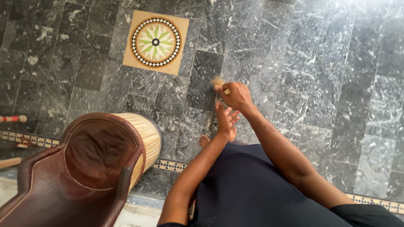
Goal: The person sweeps the tiled floor using a small hand broom, gathering dust and debris from corners and along walls before moving across the open room.
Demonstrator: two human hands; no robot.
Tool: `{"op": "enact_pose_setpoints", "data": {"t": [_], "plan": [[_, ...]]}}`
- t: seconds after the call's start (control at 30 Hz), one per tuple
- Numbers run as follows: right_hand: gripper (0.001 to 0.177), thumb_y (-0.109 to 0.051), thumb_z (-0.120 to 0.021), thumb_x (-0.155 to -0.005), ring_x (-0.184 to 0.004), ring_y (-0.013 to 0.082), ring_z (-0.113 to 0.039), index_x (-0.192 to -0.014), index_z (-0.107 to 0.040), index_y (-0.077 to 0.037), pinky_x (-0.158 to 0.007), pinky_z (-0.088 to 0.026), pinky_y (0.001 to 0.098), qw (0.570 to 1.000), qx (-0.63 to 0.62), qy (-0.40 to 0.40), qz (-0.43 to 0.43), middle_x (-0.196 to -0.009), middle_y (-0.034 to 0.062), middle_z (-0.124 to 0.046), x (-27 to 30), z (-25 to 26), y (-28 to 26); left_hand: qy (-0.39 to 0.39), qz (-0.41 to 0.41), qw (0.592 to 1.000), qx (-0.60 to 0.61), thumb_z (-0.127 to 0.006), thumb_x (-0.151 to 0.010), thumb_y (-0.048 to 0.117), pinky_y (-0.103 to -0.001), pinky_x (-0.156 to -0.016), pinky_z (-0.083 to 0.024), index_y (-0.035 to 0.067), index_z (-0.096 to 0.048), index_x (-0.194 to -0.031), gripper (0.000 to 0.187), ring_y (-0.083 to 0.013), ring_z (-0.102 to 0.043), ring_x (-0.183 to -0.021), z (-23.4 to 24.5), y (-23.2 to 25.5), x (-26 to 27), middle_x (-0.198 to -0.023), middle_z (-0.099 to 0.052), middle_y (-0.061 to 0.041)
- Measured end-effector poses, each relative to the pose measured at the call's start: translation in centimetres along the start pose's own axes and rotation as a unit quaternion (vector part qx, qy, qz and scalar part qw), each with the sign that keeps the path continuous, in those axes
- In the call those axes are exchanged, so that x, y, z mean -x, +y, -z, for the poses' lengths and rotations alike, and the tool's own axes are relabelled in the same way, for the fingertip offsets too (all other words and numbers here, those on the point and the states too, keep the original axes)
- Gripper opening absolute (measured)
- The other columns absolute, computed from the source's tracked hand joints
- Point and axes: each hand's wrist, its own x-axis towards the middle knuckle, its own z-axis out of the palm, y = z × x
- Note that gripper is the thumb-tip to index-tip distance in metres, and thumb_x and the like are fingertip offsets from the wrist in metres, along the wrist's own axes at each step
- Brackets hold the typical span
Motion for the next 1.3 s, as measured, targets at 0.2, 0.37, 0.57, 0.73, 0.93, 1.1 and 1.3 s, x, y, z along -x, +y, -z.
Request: {"op": "enact_pose_setpoints", "data": {"t": [0.2, 0.37, 0.57, 0.73, 0.93, 1.1, 1.3], "plan": [[0.049, -0.053, -0.062, -0.098, -0.059, 0.0219, -0.07, -0.082, -0.08, -0.01, -0.061, -0.054, 0.039, 0.987, -0.144, -0.067, 0.024, -0.065, 0.0109, -0.072, -0.5, -3.5, -5.2, 0.201, -0.022, 0.977, 0.069, -0.036, -0.09, 0.078, -0.037, -0.081, -0.054, 0.03, -0.001, -0.164, 0.095, -0.0235, -0.07, -0.103, 1.5, 5.0, 5.5, -0.156, -0.046, -0.017], [0.042, -0.049, -0.068, -0.092, -0.07, 0.0237, -0.072, -0.089, -0.08, -0.009, -0.066, -0.055, 0.0402, 0.969, -0.213, -0.12, 0.019, -0.076, 0.0139, -0.074, -0.9, -16.9, -2.1, 0.245, -0.076, 0.953, 0.162, -0.042, -0.092, 0.072, -0.039, -0.083, -0.049, 0.03, -0.003, -0.162, 0.09, -0.0272, -0.062, -0.114, 5.2, 4.1, 4.6, -0.158, -0.04, -0.009], [0.038, -0.041, -0.078, -0.089, -0.089, 0.0358, -0.067, -0.1, -0.079, -0.005, -0.074, -0.052, 0.0465, 0.971, -0.165, -0.162, 0.064, -0.095, 0.0228, -0.071, 4.1, -26.6, -0.1, 0.349, -0.091, 0.923, 0.139, -0.076, -0.085, 0.055, -0.041, -0.104, -0.048, 0.023, -0.027, -0.152, 0.089, -0.0232, -0.054, -0.127, 11.4, 1.3, 4.2, -0.149, -0.046, -0.009], [0.026, -0.033, -0.069, -0.09, -0.085, 0.0284, -0.073, -0.098, -0.077, -0.01, -0.075, -0.057, 0.0377, 0.898, -0.334, -0.263, 0.112, -0.09, 0.0135, -0.078, 5.6, -27.4, 2.5, 0.274, -0.057, 0.943, 0.178, -0.082, -0.078, 0.044, -0.043, -0.098, -0.053, 0.014, -0.047, -0.135, 0.073, -0.0264, -0.062, -0.119, 12.9, 0.4, 3.9, -0.132, -0.061, -0.013], [0.022, -0.024, -0.07, -0.09, -0.073, 0.0158, -0.072, -0.091, -0.075, -0.003, -0.065, -0.056, 0.0334, 0.955, -0.273, -0.112, 0.018, -0.082, 0.0069, -0.075, 3.8, -25.0, 5.4, 0.136, -0.065, 0.981, 0.126, -0.086, -0.076, 0.037, -0.041, -0.094, -0.052, 0.016, -0.055, -0.129, 0.065, -0.0211, -0.061, -0.114, 11.0, 0.7, 1.7, -0.124, -0.062, -0.007], [0.019, -0.019, -0.063, -0.094, -0.073, 0.0152, -0.068, -0.092, -0.067, 0.0, -0.061, -0.055, 0.0324, 0.891, -0.447, -0.066, -0.054, -0.08, 0.0093, -0.073, 3.0, -22.6, 9.3, 0.058, 0.004, 0.993, 0.101, -0.089, -0.074, 0.032, -0.04, -0.088, -0.056, 0.014, -0.055, -0.128, 0.067, -0.0201, -0.064, -0.109, 7.0, 0.5, -1.5, -0.118, -0.064, -0.006], [0.023, -0.013, -0.054, -0.101, -0.077, 0.0114, -0.067, -0.099, -0.071, 0.002, -0.065, -0.054, 0.0275, 0.893, -0.437, 0.043, -0.096, -0.085, 0.0078, -0.074, 1.2, -16.5, 16.3, 0.004, 0.047, 0.999, 0.009, -0.09, -0.072, 0.03, -0.039, -0.081, -0.059, 0.015, -0.054, -0.13, 0.07, -0.0207, -0.064, -0.105, -0.9, -0.7, -4.9, -0.115, -0.062, -0.005]]}}
